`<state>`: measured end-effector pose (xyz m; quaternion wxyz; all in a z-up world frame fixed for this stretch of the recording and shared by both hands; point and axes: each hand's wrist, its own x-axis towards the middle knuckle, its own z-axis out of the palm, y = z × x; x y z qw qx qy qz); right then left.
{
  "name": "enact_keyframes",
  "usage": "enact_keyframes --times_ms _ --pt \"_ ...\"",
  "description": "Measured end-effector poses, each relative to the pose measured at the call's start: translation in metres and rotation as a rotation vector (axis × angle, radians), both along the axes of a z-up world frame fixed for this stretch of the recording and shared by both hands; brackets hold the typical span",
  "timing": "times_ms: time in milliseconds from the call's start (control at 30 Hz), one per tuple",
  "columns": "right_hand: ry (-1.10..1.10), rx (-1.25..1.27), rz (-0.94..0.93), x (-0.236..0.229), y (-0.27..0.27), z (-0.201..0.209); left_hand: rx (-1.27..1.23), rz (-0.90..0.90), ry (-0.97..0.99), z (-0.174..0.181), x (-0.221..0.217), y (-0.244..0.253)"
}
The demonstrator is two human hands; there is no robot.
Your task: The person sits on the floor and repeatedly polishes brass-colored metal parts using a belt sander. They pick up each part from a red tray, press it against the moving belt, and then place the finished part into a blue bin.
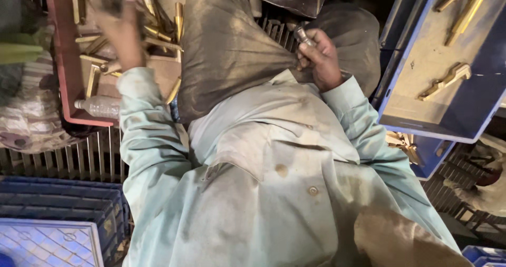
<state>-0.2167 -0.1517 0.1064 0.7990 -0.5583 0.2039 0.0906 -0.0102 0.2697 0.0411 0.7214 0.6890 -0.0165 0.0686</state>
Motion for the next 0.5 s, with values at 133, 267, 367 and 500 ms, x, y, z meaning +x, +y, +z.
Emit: enact_keyframes --times_ms 133,267,367,500 --pt "-0.061 -0.012 0.017 0.001 0.003 -0.001 -0.28 -0.274 0.416 0.047 -0.025 -0.089" --pt "-0.05 -0.043 -0.031 -0.002 0.0 -0.004 -0.399 -0.772 0.488 0.079 -0.041 -0.156" --pt "-0.055 -0.096 -0.144 -0.007 -0.001 -0.006 -0.5 -0.882 0.631 0.075 -0.051 -0.178" --pt "-0.141 -0.214 -0.35 -0.01 -0.024 0.004 -0.507 -0.873 0.609 0.054 -0.047 -0.185"
